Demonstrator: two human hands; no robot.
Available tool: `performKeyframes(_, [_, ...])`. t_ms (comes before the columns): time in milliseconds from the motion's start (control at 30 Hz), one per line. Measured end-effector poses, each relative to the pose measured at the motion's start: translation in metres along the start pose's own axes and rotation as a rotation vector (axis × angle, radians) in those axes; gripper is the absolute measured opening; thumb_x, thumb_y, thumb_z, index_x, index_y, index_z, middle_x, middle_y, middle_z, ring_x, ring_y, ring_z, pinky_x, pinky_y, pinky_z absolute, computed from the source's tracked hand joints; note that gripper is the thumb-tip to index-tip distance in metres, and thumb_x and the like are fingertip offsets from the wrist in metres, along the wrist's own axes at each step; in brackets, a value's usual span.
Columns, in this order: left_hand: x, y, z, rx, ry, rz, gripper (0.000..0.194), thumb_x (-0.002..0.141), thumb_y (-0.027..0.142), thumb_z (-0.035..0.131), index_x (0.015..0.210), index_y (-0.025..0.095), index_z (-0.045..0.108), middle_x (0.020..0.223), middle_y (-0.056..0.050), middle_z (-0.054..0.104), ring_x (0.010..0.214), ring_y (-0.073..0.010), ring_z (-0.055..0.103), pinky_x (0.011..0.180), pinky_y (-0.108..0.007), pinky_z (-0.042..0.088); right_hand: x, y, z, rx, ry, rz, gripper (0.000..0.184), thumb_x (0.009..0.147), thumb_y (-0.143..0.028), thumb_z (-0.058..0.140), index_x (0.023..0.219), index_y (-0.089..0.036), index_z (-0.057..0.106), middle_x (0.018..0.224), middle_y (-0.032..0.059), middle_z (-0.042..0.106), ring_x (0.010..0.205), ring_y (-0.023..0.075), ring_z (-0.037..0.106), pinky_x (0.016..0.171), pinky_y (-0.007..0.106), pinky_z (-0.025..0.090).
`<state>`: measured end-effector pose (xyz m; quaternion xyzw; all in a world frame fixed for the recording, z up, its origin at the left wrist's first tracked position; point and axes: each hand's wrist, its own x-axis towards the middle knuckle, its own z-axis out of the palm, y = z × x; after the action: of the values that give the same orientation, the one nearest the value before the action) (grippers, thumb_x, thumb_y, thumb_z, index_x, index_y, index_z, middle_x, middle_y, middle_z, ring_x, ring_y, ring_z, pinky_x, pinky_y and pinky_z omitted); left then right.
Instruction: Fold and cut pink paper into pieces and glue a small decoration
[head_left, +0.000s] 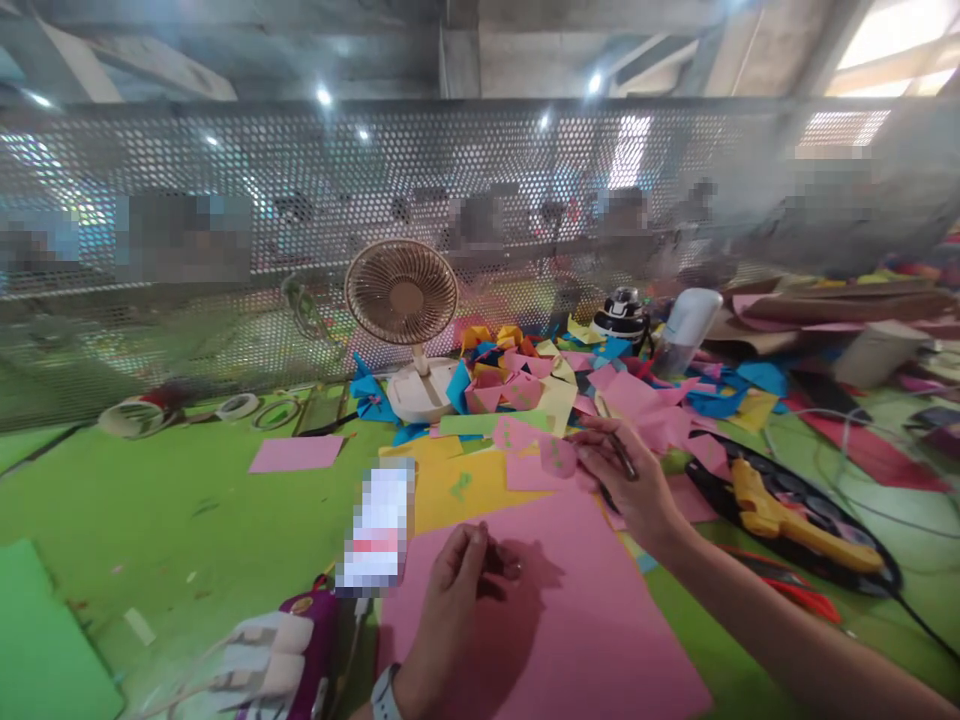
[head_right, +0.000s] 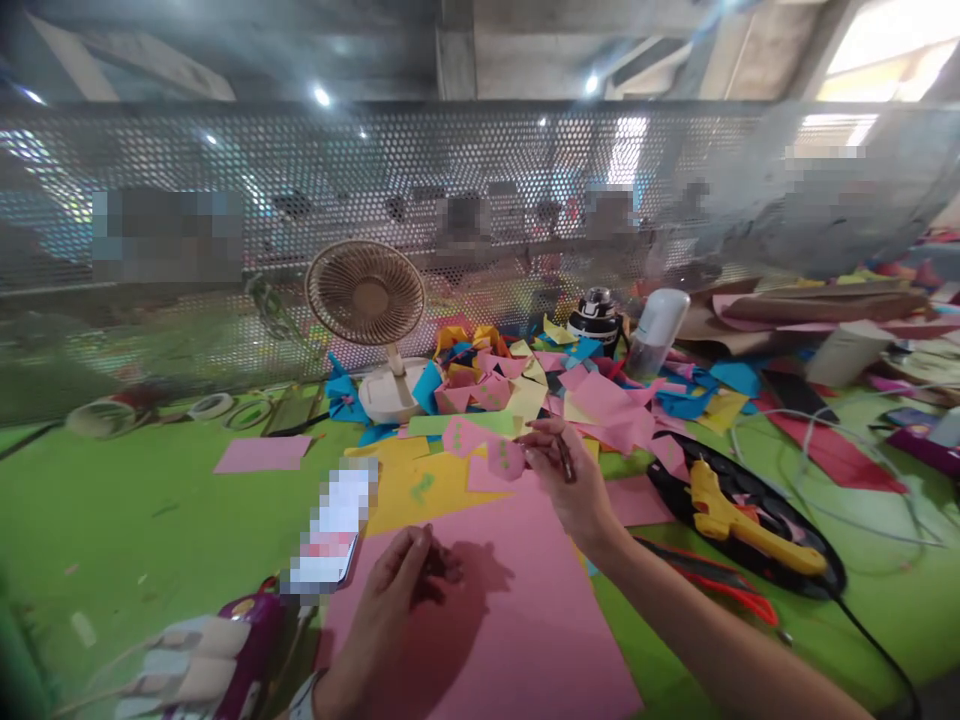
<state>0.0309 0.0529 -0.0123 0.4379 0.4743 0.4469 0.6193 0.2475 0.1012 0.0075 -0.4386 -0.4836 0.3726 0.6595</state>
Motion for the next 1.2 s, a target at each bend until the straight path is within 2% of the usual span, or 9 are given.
performKeyframes(133, [0.001, 0.005, -0.001, -0.014, 0.012, -0.026, 0.034, 0.075, 0.049, 0.066, 0.077, 0.017, 0.057, 0.078, -0.005, 0.068, 0.068, -0.0157, 0.064, 0.055, -0.022, 0.045, 0.03, -0.022, -0.015, -0.102, 0.079, -0.173, 0.029, 0.077, -0.031, 0.067, 0.102, -0.024, 0.054, 0.093, 0.0034, 0.065, 0.091, 0.0182, 0.062, 0.079, 0.033, 0.051])
performKeyframes(300, [0.001, 0.003, 0.0, -0.014, 0.007, -0.064, 0.041, 0.073, 0.056, 0.065, 0.071, 0.017, 0.055, 0.068, -0.004, 0.067, 0.058, -0.0152, 0.062, 0.052, -0.023, 0.045, 0.097, -0.037, -0.03, -0.312, 0.033, -0.453, 0.026, 0.08, -0.029, 0.061, 0.103, -0.023, 0.052, 0.091, 0.0044, 0.063, 0.09, 0.0186, 0.062, 0.08, 0.035, 0.05])
performKeyframes(500, [0.007, -0.005, -0.005, -0.063, 0.017, -0.038, 0.047, 0.076, 0.063, 0.057, 0.063, 0.018, 0.049, 0.058, -0.002, 0.062, 0.054, -0.016, 0.061, 0.052, -0.025, 0.046, 0.17, -0.019, -0.039, -0.555, 0.091, -0.579, 0.027, 0.084, -0.025, 0.048, 0.11, -0.021, 0.046, 0.094, 0.0063, 0.063, 0.091, 0.019, 0.063, 0.078, 0.033, 0.05])
performKeyframes(667, [0.01, -0.004, -0.007, -0.015, 0.021, -0.034, 0.046, 0.07, 0.063, 0.064, 0.075, 0.018, 0.057, 0.07, -0.005, 0.067, 0.062, -0.0163, 0.062, 0.054, -0.024, 0.046, 0.196, 0.001, -0.043, -0.693, 0.088, -0.532, 0.026, 0.076, -0.021, 0.053, 0.102, -0.017, 0.054, 0.096, 0.01, 0.064, 0.09, 0.0254, 0.062, 0.085, 0.043, 0.045])
performKeyframes(767, [0.009, -0.002, -0.009, 0.036, 0.005, -0.053, 0.045, 0.07, 0.064, 0.062, 0.071, 0.019, 0.058, 0.066, -0.004, 0.066, 0.062, -0.0181, 0.062, 0.055, -0.026, 0.047, 0.183, 0.005, -0.042, -0.744, 0.058, -0.477, 0.025, 0.076, -0.022, 0.055, 0.101, -0.018, 0.056, 0.096, 0.01, 0.065, 0.089, 0.0262, 0.061, 0.083, 0.043, 0.045])
performKeyframes(900, [0.006, 0.001, -0.01, 0.082, -0.014, -0.033, 0.047, 0.075, 0.066, 0.055, 0.057, 0.022, 0.055, 0.056, -0.003, 0.062, 0.056, -0.019, 0.06, 0.059, -0.03, 0.049, 0.122, -0.001, -0.032, -0.733, -0.108, -0.432, 0.019, 0.086, -0.025, 0.046, 0.101, -0.019, 0.056, 0.095, 0.0068, 0.066, 0.084, 0.0191, 0.063, 0.072, 0.03, 0.049])
performKeyframes(933, [0.004, 0.002, -0.009, 0.082, -0.012, -0.022, 0.047, 0.077, 0.065, 0.053, 0.056, 0.022, 0.054, 0.055, -0.003, 0.061, 0.055, -0.0184, 0.059, 0.06, -0.03, 0.049, 0.101, -0.003, -0.029, -0.727, -0.191, -0.421, 0.018, 0.088, -0.025, 0.044, 0.099, -0.019, 0.057, 0.093, 0.0061, 0.066, 0.083, 0.0181, 0.063, 0.07, 0.029, 0.049])
performKeyframes(1033, [0.0, 0.003, -0.005, 0.062, -0.008, 0.022, 0.043, 0.081, 0.059, 0.053, 0.064, 0.02, 0.055, 0.063, -0.004, 0.064, 0.059, -0.0174, 0.059, 0.059, -0.028, 0.048, 0.037, -0.009, -0.021, -0.791, -0.659, -0.355, 0.022, 0.093, -0.024, 0.041, 0.107, -0.021, 0.057, 0.098, 0.0067, 0.067, 0.085, 0.0176, 0.063, 0.073, 0.028, 0.048])
performKeyframes(1200, [-0.003, 0.004, -0.001, 0.075, -0.115, 0.069, 0.03, 0.083, 0.046, 0.059, 0.077, 0.017, 0.06, 0.075, -0.005, 0.066, 0.071, -0.0171, 0.061, 0.063, -0.026, 0.047, -0.027, -0.006, -0.017, -1.013, -0.962, -0.358, 0.022, 0.091, -0.022, 0.044, 0.106, -0.022, 0.061, 0.084, 0.0058, 0.069, 0.079, 0.0186, 0.065, 0.066, 0.026, 0.043])
